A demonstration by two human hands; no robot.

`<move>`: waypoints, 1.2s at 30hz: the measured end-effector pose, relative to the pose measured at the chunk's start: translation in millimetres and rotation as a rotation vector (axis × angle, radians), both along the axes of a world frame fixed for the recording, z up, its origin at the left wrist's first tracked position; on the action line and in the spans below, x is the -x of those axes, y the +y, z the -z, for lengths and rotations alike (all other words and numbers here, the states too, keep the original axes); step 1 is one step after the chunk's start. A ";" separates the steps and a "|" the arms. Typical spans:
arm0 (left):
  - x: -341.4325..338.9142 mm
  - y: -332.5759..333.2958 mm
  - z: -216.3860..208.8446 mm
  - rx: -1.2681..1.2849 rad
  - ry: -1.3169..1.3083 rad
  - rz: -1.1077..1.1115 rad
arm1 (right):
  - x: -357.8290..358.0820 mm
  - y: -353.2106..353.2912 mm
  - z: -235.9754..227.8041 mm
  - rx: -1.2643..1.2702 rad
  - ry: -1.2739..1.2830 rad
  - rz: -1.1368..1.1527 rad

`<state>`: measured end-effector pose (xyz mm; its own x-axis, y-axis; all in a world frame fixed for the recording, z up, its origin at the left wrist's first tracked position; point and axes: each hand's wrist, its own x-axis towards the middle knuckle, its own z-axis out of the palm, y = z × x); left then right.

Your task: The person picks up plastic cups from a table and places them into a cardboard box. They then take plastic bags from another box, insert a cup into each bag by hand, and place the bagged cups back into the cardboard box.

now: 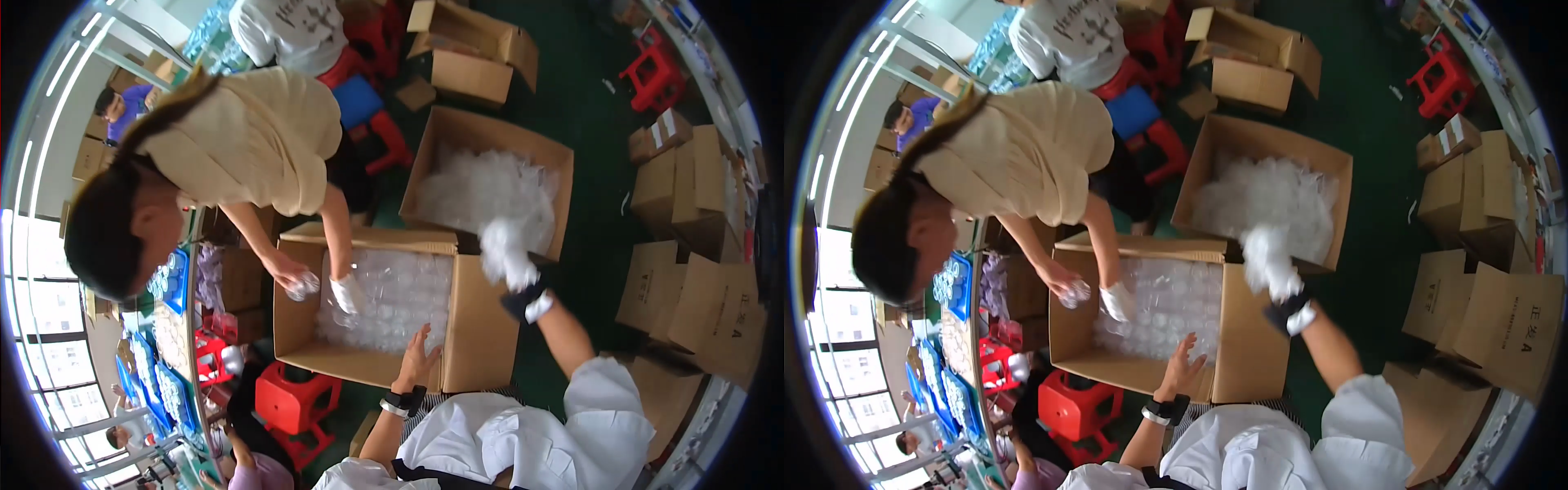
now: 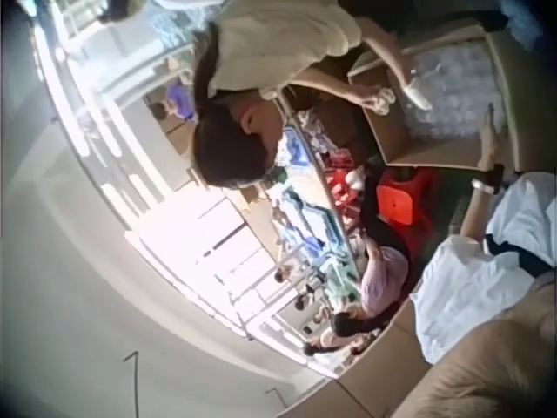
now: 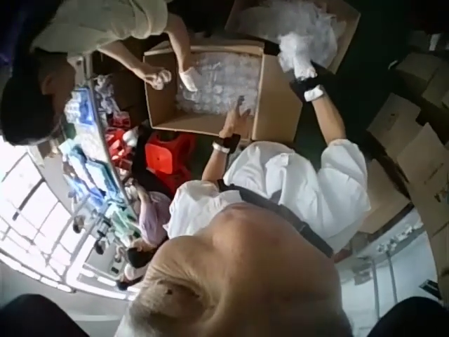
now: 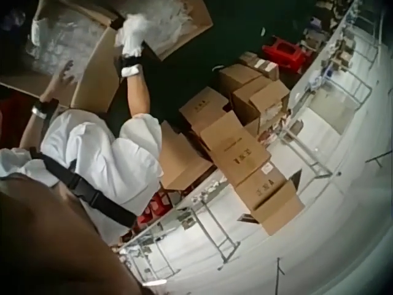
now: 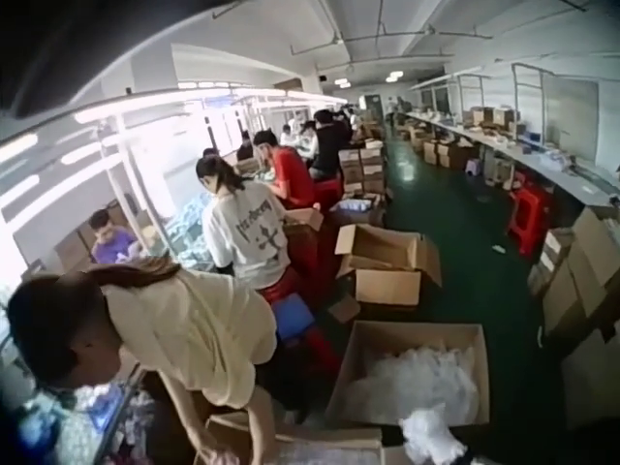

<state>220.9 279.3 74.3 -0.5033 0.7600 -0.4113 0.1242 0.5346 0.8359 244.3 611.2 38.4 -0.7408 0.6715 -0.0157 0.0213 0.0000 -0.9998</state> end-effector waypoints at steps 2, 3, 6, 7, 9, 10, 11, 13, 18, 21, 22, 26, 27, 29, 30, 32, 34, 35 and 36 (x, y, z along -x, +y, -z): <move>-9.3 -3.7 29.3 0.072 -0.048 -0.040 | 16.7 74.9 13.1 -0.671 -0.156 0.072; -15.4 -10.1 37.1 0.062 0.026 -0.021 | 25.9 88.5 3.0 -1.359 -0.264 0.120; -43.9 -35.4 32.9 0.101 0.132 -0.003 | 68.7 83.0 -66.0 -1.073 -0.842 -0.010; -47.6 -23.7 31.3 0.058 0.074 -0.026 | 53.5 127.1 -11.3 -0.869 -0.561 0.060; -46.2 -16.7 36.7 0.048 0.010 -0.085 | 40.4 126.7 39.5 -0.630 -0.286 0.102; -41.3 -29.4 38.2 0.059 0.013 -0.125 | 53.7 80.5 10.3 -0.380 -0.319 0.009; -36.5 -36.8 40.1 0.054 0.012 -0.151 | 54.3 43.3 -24.7 -0.146 -0.364 -0.070; -19.3 -53.3 45.9 0.088 0.051 -0.166 | 34.9 -15.3 -70.2 0.131 -0.581 -0.328; 47.6 -80.1 71.0 0.173 0.192 -0.153 | -67.0 -104.1 -37.3 -0.456 -0.854 -0.338; 87.8 -88.2 102.0 0.231 0.223 -0.109 | -64.6 -147.7 -11.8 -0.424 -0.766 -0.137; 102.1 -95.1 117.0 0.271 0.212 -0.095 | -53.6 -167.3 -1.1 -0.426 -0.730 -0.105; 147.8 -120.6 182.7 0.381 0.195 -0.087 | -42.9 -191.9 45.4 0.024 -0.800 -0.058; 155.6 -120.1 199.3 0.379 0.187 -0.082 | -40.3 -195.9 56.8 0.257 -0.833 -0.054; 164.0 -119.0 233.4 0.522 0.363 -0.286 | -43.4 -197.3 51.5 0.313 -0.884 -0.019; 168.5 -123.2 248.6 0.599 0.449 -0.392 | -39.1 -198.5 44.6 0.367 -0.923 0.010; 181.2 -127.3 274.8 0.572 0.326 -0.403 | -31.3 -204.8 38.2 0.274 -0.936 0.110; 187.6 -141.6 286.8 0.528 0.133 -0.457 | -8.4 -211.9 17.1 0.185 -0.940 0.183; 184.5 -147.6 284.0 0.542 0.118 -0.467 | 14.8 -215.4 -3.4 -0.401 -0.878 0.173; 182.2 -142.5 277.2 0.457 0.136 -0.497 | 30.7 -220.5 -18.0 -0.988 -0.764 0.156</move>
